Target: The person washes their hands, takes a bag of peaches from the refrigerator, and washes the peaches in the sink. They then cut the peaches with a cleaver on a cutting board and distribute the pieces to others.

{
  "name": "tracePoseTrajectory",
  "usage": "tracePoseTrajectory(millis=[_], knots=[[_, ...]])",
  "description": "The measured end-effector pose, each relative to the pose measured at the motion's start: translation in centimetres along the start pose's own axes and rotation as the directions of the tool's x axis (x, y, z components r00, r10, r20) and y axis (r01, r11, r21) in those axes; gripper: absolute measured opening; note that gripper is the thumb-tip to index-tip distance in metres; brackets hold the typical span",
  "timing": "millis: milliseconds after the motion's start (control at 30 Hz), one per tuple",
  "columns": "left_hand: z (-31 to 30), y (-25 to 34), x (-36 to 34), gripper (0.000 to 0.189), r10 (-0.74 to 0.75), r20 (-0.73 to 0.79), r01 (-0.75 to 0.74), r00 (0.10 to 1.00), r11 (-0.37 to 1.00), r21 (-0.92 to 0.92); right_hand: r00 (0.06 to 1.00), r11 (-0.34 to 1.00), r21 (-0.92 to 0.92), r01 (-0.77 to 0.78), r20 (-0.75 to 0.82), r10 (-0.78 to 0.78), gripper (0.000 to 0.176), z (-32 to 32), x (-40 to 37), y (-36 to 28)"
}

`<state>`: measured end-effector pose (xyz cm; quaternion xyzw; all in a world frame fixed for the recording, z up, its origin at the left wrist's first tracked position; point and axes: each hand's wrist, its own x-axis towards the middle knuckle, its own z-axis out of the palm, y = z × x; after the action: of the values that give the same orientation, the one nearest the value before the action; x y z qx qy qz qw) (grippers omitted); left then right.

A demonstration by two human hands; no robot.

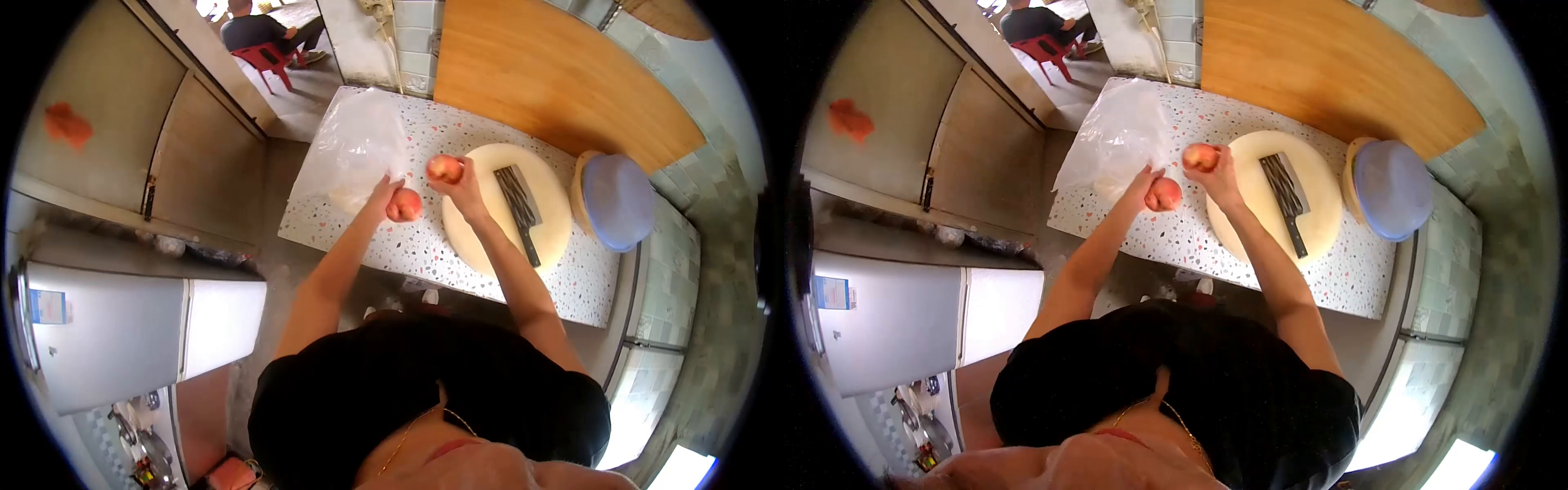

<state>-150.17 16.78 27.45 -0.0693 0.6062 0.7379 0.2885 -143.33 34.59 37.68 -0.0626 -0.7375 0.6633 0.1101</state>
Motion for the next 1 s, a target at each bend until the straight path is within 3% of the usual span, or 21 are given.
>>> tracePoseTrajectory(millis=[67,167,200,267,300,333,367,400,467,500,533,600,633,700,733,767,833,867,900,933,1000], knots=[[0.4,0.4,-1.8,0.081,-0.053,-0.014,0.053,0.998,0.998,-0.028,0.999,0.994,-0.102,0.043,-0.012,-0.045,0.073,2.3,3.1,1.0],[-1.4,-2.8,-2.3,0.087,-0.118,0.020,0.119,0.993,0.960,-0.252,0.991,0.967,-0.217,0.130,0.041,-0.124,0.074,7.7,6.8,4.1],[-2.6,-5.6,-2.6,0.085,0.074,-0.146,-0.084,0.986,0.995,-0.059,0.986,0.958,-0.236,0.165,0.078,-0.151,0.074,9.8,8.3,4.8],[-0.6,-2.1,-7.2,0.069,0.015,-0.157,-0.037,0.988,0.990,-0.136,0.986,0.966,-0.212,0.149,0.104,-0.130,0.069,10.7,8.7,5.5],[-2.1,-2.8,-8.4,0.069,0.013,-0.191,-0.039,0.982,0.991,-0.131,0.986,0.906,-0.395,0.153,0.123,-0.113,0.069,12.3,8.9,7.0],[-2.5,-3.5,-9.1,0.057,-0.102,-0.104,0.070,0.989,0.960,-0.272,0.988,0.798,-0.583,0.150,0.118,-0.100,0.069,12.0,9.0,7.4],[-3.5,-4.0,-9.9,0.050,-0.201,-0.012,0.180,0.980,0.902,-0.394,0.990,0.758,-0.640,0.125,0.129,-0.055,0.067,12.1,8.9,7.8],[-4.3,-4.1,-11.5,0.050,-0.211,-0.019,0.186,0.977,0.898,-0.398,0.990,0.761,-0.638,0.120,0.135,-0.043,0.067,12.6,8.9,8.9],[-4.3,-3.3,-14.2,0.048,-0.252,0.091,0.253,0.963,0.743,-0.619,0.972,0.774,-0.633,0.022,0.196,0.133,0.066,12.4,9.8,13.4],[-5.2,-4.4,-14.5,0.053,-0.263,0.056,0.238,0.963,0.738,-0.631,0.954,0.924,-0.376,0.063,0.296,0.055,0.065,13.2,12.2,21.9],[-5.7,-4.5,-14.9,0.053,-0.286,0.072,0.265,0.956,0.726,-0.634,0.955,0.919,-0.392,0.038,0.285,0.081,0.065,12.3,11.2,21.1],[-6.4,-4.1,-15.4,0.057,-0.238,0.174,0.293,0.956,0.699,-0.652,0.920,0.752,-0.534,0.386,0.161,-0.358,0.069,8.7,8.2,15.8],[-7.7,-5.4,-14.6,0.061,-0.047,0.405,0.324,0.913,0.684,-0.653,0.937,0.752,-0.567,0.337,0.128,-0.325,0.069,6.3,6.7,13.4],[-5.5,-2.9,-15.2,0.063,-0.099,0.401,0.342,0.911,0.725,-0.598,0.992,0.847,-0.518,0.121,0.087,-0.088,0.065,1.4,3.6,9.2],[-4.3,-2.0,-15.2,0.064,-0.109,0.346,0.298,0.932,0.773,-0.560,0.998,0.859,-0.507,0.070,0.041,-0.057,0.061,-1.6,1.4,8.8],[-3.6,-2.2,-14.6,0.063,-0.042,0.423,0.275,0.905,0.816,-0.508,0.999,0.871,-0.490,0.030,0.006,-0.031,0.056,-5.1,-1.0,8.7],[-0.7,-0.7,-13.0,0.062,0.030,0.544,0.234,0.838,0.882,-0.408,0.947,0.563,-0.823,-0.076,-0.236,-0.218,0.050,-10.3,-6.4,8.6],[0.6,0.2,-12.9,0.061,0.097,0.644,0.146,0.759,0.938,-0.314,0.934,0.453,-0.880,-0.145,-0.273,-0.232,0.052,-12.7,-8.7,8.3],[2.1,0.8,-13.2,0.061,0.074,0.647,0.166,0.759,0.939,-0.301,0.902,0.331,-0.878,-0.347,-0.409,-0.140,0.054,-14.0,-10.4,7.8],[4.0,1.7,-13.0,0.058,0.051,0.639,0.204,0.767,0.925,-0.320,0.880,0.288,-0.845,-0.451,-0.474,-0.013,0.057,-15.4,-11.7,7.7],[6.6,1.9,-11.7,0.054,0.024,0.643,0.246,0.765,0.912,-0.327,0.869,0.418,-0.769,-0.483,-0.480,0.121,0.058,-17.4,-13.3,9.8]])
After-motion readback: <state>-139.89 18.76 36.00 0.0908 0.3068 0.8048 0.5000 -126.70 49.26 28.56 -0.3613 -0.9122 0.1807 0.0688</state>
